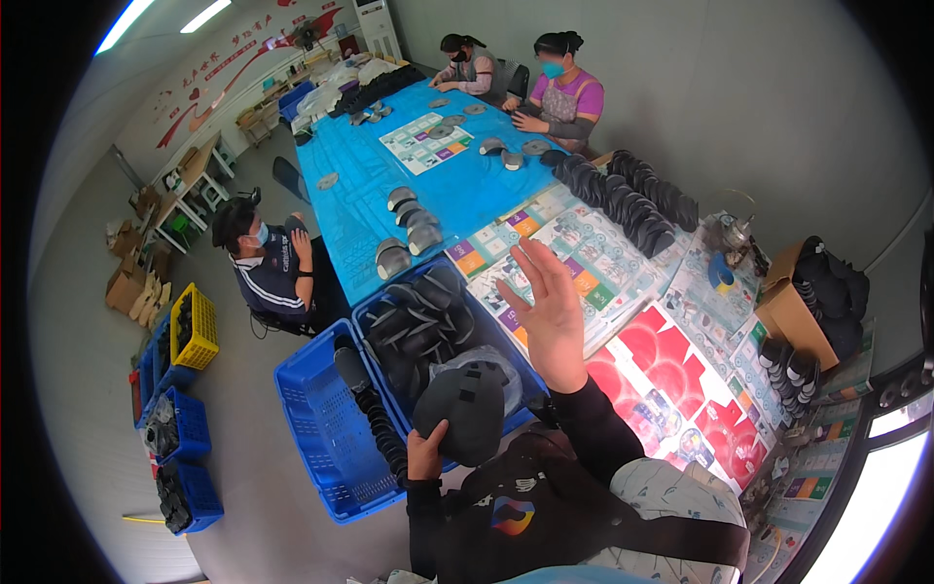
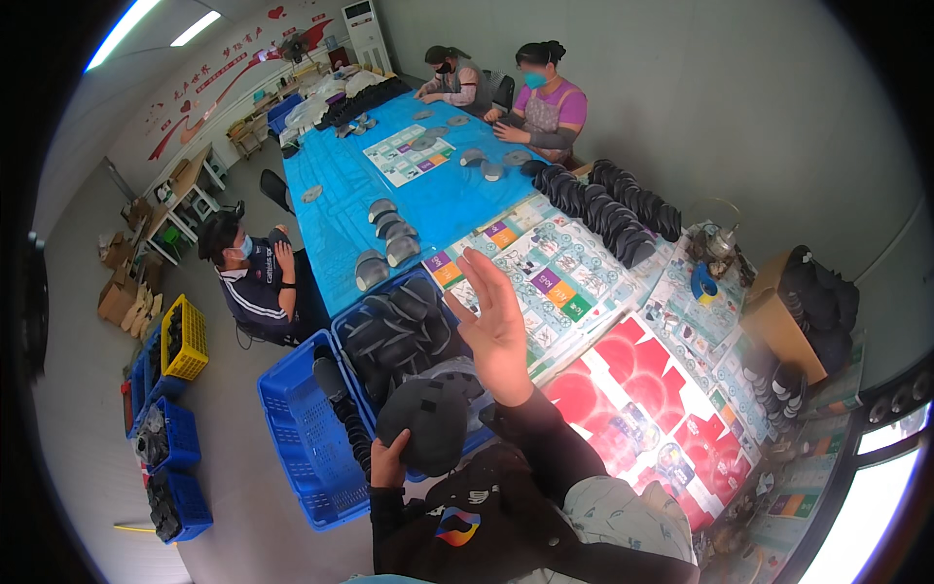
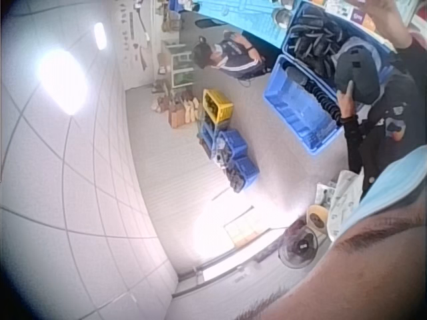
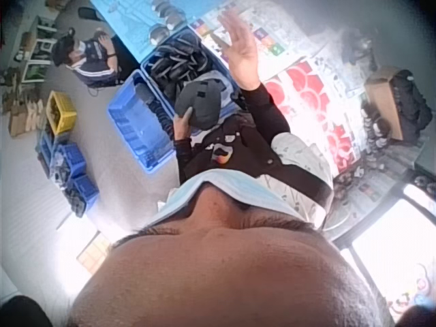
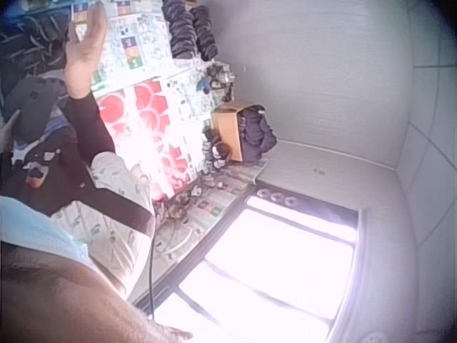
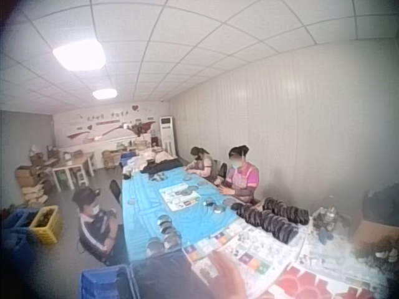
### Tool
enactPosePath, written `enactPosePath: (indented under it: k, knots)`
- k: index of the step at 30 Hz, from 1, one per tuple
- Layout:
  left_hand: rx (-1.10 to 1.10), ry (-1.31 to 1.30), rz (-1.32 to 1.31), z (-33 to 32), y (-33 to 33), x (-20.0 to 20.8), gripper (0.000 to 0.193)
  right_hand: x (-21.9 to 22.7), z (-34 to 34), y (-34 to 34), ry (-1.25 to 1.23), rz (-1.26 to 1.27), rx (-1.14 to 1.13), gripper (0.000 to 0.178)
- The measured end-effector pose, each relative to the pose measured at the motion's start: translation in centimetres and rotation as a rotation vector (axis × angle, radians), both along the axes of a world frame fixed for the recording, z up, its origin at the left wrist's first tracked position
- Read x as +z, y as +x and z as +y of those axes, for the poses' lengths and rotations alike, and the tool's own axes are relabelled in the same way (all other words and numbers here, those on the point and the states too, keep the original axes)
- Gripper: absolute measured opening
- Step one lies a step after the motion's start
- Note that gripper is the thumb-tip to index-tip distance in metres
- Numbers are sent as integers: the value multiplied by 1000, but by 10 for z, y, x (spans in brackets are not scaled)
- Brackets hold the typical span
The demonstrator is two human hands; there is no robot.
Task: The recorder picks up a shoe component from a storage bin, inspects it, and discusses it with colleagues at a production table.
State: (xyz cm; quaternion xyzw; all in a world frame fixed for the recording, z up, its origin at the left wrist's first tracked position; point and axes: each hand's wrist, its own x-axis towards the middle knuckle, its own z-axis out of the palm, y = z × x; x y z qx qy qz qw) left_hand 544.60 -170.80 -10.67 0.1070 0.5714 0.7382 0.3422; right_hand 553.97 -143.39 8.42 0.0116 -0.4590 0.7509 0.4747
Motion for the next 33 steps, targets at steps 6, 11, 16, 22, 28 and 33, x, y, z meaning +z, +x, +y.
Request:
enactPosePath:
  k: [6,11,16,22,28,33]
  knots:
    - [32,44,-54,0,-1,-4,37,3,0,-3,71,-22,45,90]
    - [6,-10,4,-2,-3,-4,36,13,0,-8,87,38,106,96]
    - [26,13,-8,-3,-3,-7,35,22,-4,-14,31,88,103,101]
    - [27,27,-22,-5,-4,-8,36,22,-5,-18,70,83,131,103]
    - [46,74,-59,-4,-1,-3,36,35,-10,-29,128,128,166,102]
    - [32,68,-55,-4,-1,0,36,55,-15,-53,133,147,181,102]
